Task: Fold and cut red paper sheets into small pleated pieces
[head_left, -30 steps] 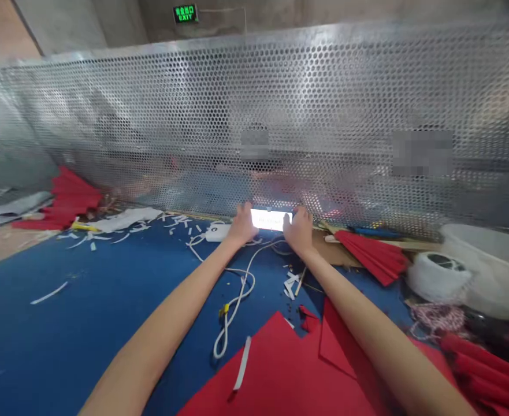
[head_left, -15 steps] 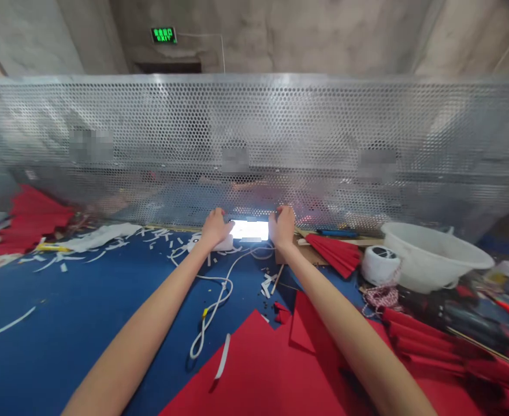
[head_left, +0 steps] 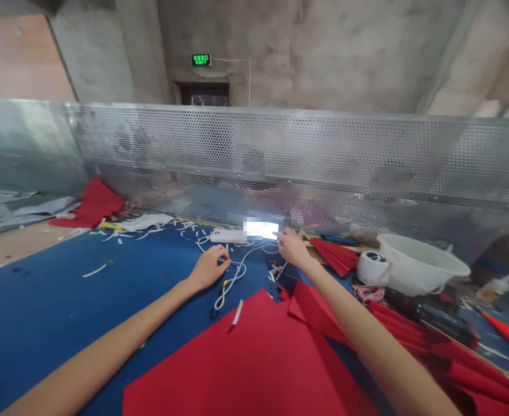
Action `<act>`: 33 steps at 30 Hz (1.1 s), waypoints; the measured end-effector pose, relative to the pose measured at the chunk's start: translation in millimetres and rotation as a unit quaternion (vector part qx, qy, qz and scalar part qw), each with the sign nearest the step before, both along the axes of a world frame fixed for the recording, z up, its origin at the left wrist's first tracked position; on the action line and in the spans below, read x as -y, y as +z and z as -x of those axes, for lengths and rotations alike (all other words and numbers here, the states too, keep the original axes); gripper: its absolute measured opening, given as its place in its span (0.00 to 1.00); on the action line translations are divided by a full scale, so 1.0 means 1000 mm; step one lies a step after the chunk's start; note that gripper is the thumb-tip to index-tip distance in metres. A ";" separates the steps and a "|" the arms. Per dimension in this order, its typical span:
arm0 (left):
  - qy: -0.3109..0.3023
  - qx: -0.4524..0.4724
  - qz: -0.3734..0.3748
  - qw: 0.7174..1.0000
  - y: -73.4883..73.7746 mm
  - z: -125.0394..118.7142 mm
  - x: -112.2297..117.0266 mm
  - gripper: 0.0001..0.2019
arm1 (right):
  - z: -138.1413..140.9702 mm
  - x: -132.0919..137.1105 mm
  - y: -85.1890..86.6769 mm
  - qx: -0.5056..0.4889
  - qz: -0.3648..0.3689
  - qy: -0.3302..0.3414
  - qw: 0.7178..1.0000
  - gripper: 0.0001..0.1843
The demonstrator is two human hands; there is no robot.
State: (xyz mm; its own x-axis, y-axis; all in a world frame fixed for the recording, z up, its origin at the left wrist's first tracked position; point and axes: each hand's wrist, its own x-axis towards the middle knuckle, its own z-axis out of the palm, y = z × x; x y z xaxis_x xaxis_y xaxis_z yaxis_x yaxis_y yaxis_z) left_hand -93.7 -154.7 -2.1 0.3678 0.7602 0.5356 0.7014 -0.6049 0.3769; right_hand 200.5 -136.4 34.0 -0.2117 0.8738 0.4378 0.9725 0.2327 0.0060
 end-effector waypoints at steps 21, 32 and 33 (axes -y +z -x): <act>0.031 -0.061 0.015 0.998 -0.009 -0.003 -0.007 0.07 | 0.025 -0.061 -0.018 0.035 -0.005 -0.026 0.999 0.17; -0.003 -0.043 0.000 0.999 0.036 -0.002 0.025 0.07 | 0.034 0.124 -0.007 0.044 0.030 0.162 0.985 0.11; -0.025 -0.051 -0.006 0.998 0.045 -0.004 0.043 0.06 | 0.031 0.150 -0.010 0.040 0.036 0.170 0.984 0.10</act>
